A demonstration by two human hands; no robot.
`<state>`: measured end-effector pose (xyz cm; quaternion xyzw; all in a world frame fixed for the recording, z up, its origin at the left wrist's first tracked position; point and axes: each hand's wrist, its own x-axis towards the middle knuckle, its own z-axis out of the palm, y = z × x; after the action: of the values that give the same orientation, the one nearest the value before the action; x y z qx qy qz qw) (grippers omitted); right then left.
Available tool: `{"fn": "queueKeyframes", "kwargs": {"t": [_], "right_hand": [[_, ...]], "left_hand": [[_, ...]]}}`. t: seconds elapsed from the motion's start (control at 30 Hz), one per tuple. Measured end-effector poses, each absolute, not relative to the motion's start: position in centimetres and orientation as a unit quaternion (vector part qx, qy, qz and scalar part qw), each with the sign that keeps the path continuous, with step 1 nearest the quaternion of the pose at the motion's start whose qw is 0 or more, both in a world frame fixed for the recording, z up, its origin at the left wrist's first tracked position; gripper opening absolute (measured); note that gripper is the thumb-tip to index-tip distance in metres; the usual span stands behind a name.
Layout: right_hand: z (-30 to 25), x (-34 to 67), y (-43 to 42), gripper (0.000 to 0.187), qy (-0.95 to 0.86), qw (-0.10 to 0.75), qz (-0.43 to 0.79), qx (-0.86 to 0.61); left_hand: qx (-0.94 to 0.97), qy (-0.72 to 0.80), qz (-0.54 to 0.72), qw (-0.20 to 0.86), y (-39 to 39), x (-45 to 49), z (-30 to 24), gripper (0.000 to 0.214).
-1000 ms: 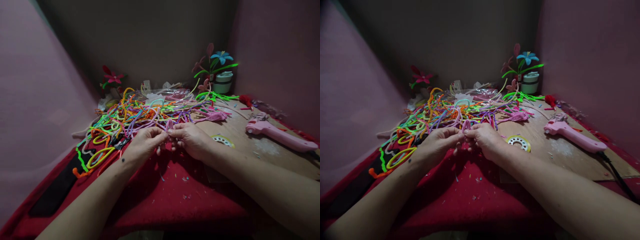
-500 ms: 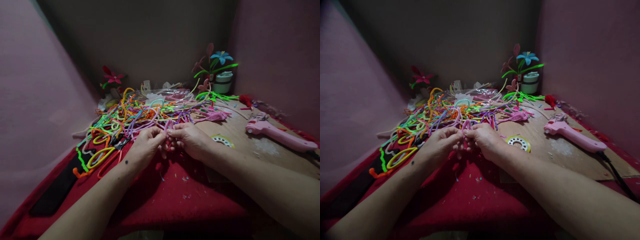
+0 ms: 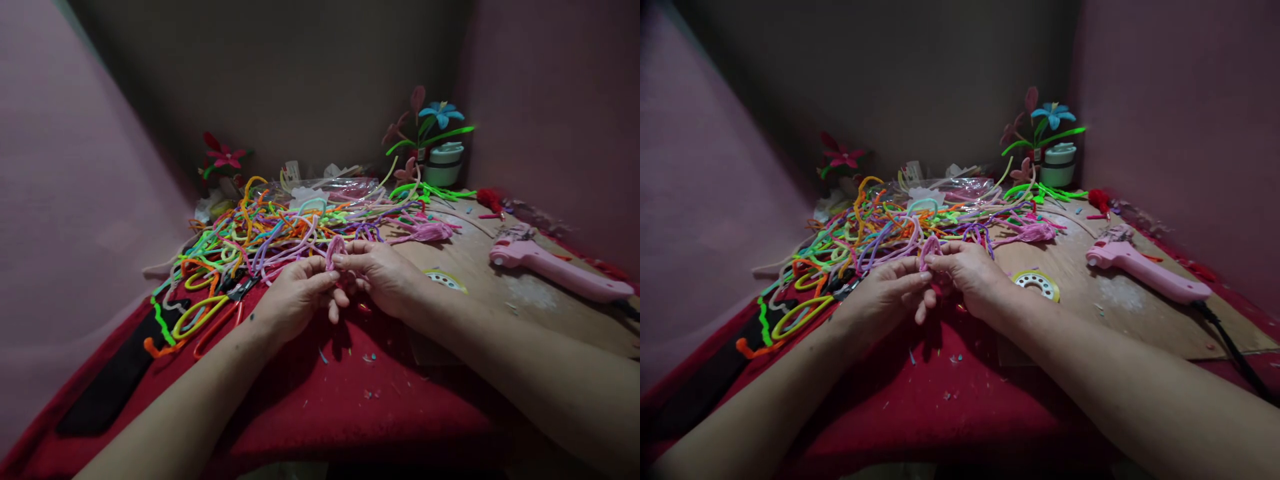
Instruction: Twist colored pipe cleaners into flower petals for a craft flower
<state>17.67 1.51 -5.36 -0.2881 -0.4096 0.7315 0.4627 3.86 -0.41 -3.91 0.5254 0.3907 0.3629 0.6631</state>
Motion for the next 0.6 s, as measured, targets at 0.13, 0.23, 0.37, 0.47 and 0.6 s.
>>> {"fn": "queueKeyframes", "kwargs": {"t": [0.13, 0.23, 0.37, 0.47, 0.6], "right_hand": [[-5.50, 17.91, 2.06, 0.020, -0.417, 0.489, 0.717, -0.270], [-5.37, 17.96, 2.20, 0.020, -0.434, 0.487, 0.710, -0.265], [-4.98, 17.97, 2.12, 0.020, -0.444, 0.501, 0.685, -0.286], [-4.91, 17.99, 2.09, 0.018, -0.464, 0.517, 0.658, -0.290], [-5.12, 17.97, 2.15, 0.017, -0.475, 0.509, 0.658, -0.287]], "left_hand": [[0.559, 0.411, 0.327, 0.642, -0.42, 3.48, -3.48, 0.015], [0.577, 0.426, 0.315, 0.622, -0.46, 3.40, -3.27, 0.014], [0.593, 0.427, 0.326, 0.599, -0.55, 3.36, -3.07, 0.013], [0.600, 0.436, 0.353, 0.570, -0.64, 3.33, -2.90, 0.016], [0.603, 0.447, 0.372, 0.546, -0.71, 3.40, -2.86, 0.016]]}}
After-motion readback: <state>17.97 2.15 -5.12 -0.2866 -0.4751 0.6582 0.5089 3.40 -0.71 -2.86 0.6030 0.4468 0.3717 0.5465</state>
